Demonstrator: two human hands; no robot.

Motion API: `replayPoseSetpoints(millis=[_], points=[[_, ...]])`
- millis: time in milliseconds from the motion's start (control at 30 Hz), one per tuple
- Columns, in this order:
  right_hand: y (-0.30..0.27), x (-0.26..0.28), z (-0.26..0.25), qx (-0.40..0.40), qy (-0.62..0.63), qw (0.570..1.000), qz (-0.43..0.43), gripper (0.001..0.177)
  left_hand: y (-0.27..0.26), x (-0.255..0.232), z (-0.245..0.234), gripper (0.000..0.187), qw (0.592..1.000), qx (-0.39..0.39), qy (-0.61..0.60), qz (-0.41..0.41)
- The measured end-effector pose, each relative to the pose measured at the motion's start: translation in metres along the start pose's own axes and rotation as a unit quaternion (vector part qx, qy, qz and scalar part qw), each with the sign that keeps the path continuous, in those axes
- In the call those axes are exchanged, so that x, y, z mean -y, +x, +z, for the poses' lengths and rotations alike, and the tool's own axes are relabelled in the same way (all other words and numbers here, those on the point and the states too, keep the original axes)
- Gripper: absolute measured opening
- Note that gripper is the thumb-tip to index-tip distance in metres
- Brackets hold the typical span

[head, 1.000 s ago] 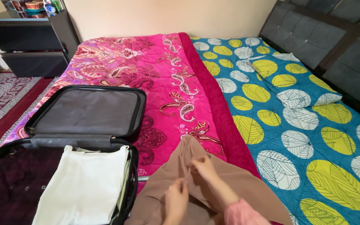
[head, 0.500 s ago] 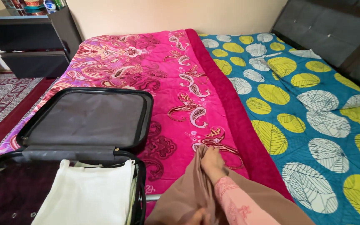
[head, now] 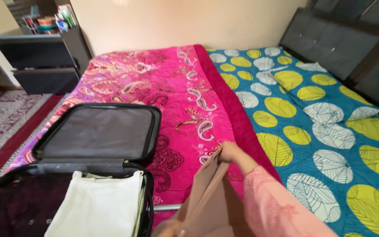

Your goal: Packing clothes and personal items into a suitcase on a bed.

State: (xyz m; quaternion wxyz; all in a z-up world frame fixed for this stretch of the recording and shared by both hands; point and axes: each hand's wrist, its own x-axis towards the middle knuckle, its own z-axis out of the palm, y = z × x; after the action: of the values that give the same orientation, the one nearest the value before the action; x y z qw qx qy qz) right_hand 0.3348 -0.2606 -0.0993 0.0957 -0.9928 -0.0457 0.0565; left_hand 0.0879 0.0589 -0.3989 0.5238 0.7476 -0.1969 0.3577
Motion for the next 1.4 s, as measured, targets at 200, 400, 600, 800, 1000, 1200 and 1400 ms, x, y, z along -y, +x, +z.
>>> replayPoseSetpoints(millis=[200,400,600,800,1000,1200,1400], points=[[-0.011,-0.046,-0.101,0.179,0.294,0.935,-0.088,0.014,0.219,-0.251,-0.089,0.027,0.947,-0.022,0.078,-0.311],[-0.049,-0.046,-0.219,0.013,0.563,0.823,0.068,0.012,0.354,-0.36,-0.127,0.029,0.976,-0.045,0.153,-0.15],[-0.125,-0.028,-0.331,-0.185,0.461,0.868,0.001,0.018,0.435,-0.364,-0.136,0.026,0.97,-0.063,0.22,-0.083],[-0.182,-0.035,-0.391,-0.056,0.625,0.776,-0.068,0.014,0.477,-0.372,-0.149,0.028,0.967,-0.014,0.248,-0.052],[-0.224,-0.043,-0.407,-0.068,0.586,0.807,-0.015,0.022,0.51,-0.394,-0.142,0.028,0.97,-0.008,0.238,-0.05],[-0.239,-0.04,-0.413,-0.041,0.608,0.793,0.018,0.031,0.549,-0.363,-0.119,0.028,0.976,0.025,0.211,-0.042],[-0.139,-0.086,-0.332,-0.067,0.699,0.712,0.011,0.041,0.541,-0.275,-0.073,0.02,0.958,0.066,0.153,-0.234]])
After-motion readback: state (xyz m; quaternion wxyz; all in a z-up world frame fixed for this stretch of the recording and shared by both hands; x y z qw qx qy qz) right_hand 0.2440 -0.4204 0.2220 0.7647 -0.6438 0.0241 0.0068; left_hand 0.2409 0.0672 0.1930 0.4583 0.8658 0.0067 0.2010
